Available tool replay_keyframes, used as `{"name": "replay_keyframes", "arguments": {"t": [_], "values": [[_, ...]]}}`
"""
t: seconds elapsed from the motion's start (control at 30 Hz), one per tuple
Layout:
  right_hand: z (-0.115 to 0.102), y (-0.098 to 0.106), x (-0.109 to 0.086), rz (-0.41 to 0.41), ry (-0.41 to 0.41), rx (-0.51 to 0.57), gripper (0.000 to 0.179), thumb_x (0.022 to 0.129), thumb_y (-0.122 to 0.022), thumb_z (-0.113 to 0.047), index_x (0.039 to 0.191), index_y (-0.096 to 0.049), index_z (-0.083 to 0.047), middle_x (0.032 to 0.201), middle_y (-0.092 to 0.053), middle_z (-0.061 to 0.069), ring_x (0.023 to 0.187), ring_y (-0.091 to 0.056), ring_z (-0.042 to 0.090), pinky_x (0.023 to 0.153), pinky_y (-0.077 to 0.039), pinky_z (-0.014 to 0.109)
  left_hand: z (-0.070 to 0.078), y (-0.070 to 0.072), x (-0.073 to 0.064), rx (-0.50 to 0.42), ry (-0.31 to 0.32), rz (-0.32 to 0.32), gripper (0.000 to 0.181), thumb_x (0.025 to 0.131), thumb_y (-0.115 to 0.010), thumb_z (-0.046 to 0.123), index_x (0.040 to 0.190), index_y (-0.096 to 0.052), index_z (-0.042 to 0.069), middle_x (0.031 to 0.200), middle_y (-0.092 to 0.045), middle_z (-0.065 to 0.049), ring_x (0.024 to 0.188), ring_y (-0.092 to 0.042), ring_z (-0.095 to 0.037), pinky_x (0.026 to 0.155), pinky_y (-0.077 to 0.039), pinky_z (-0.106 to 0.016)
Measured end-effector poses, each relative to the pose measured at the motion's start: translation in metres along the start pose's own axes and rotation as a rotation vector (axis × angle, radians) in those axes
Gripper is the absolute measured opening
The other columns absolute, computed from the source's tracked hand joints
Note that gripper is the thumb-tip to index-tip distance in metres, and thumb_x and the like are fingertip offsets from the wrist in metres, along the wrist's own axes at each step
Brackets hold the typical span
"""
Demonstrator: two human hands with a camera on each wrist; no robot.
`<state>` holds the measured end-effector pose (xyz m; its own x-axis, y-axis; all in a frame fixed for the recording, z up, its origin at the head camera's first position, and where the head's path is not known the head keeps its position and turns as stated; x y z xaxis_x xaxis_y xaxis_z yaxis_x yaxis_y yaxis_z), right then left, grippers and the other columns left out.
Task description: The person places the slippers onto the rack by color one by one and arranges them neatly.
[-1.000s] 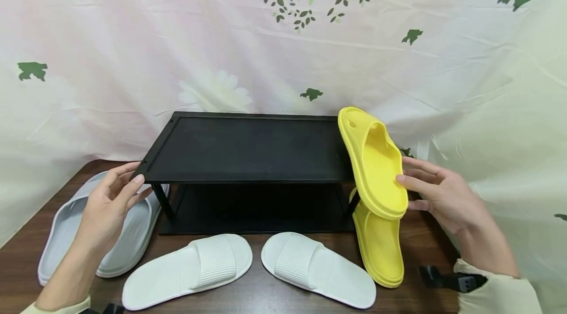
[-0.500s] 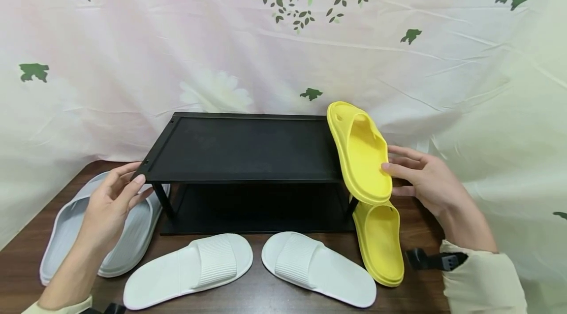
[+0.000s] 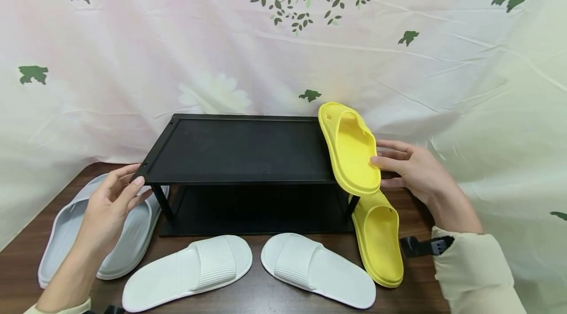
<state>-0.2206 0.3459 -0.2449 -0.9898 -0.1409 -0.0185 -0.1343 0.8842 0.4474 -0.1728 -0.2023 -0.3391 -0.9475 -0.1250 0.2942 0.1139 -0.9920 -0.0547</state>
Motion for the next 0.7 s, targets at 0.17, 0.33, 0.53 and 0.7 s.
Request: {"name": "replay_keyframes", "arguments": {"t": [0.17,0.33,0.53,0.7], "values": [[-0.004,-0.003,0.006,-0.027,-0.009,0.009,0.059,0.103,-0.064,-0.017,0.151,-0.035,0.002,0.115,-0.067,-0.018,0.099,-0.069,0.010,0.078,-0.063,0.035,0.000,0.000,0.000,0.030,-0.004,-0.001,0.045,0.104,-0.060,0.019,0.145,-0.047,0.005,0.134,-0.049,-0.005,0.111,-0.057,-0.015,0.091,-0.054,-0.017],[-0.010,-0.009,0.010,-0.039,-0.021,0.003,0.065,0.101,-0.067,-0.022,0.153,-0.036,0.002,0.116,-0.066,-0.018,0.100,-0.068,0.009,0.080,-0.063,0.036,0.001,0.000,0.000,0.033,-0.002,0.005,0.045,0.104,-0.061,0.019,0.145,-0.047,0.005,0.133,-0.049,-0.006,0.110,-0.058,-0.014,0.090,-0.054,-0.017],[-0.016,-0.017,0.017,-0.053,-0.022,0.003,0.066,0.100,-0.068,-0.023,0.152,-0.038,0.002,0.121,-0.063,-0.013,0.098,-0.069,0.009,0.081,-0.062,0.037,0.001,0.000,0.000,0.040,0.006,0.008,0.045,0.104,-0.061,0.019,0.145,-0.047,0.005,0.134,-0.049,-0.006,0.111,-0.058,-0.015,0.090,-0.054,-0.017],[-0.018,-0.022,0.021,-0.067,-0.035,0.012,0.067,0.102,-0.066,-0.022,0.154,-0.033,0.004,0.139,-0.051,0.011,0.096,-0.068,0.009,0.082,-0.062,0.036,0.001,0.000,-0.001,0.023,0.001,0.006,0.044,0.104,-0.061,0.017,0.144,-0.048,0.005,0.133,-0.050,-0.004,0.110,-0.058,-0.014,0.090,-0.054,-0.017]]}}
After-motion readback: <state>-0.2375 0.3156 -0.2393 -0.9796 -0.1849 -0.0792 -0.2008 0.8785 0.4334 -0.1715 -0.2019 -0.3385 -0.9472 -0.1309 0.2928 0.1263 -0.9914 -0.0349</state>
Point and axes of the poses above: each hand's wrist, its own x-axis towards the middle knuckle, its own y-axis out of the back of the hand, z = x × y, the point moved 2 cm from there along x, towards the middle knuckle
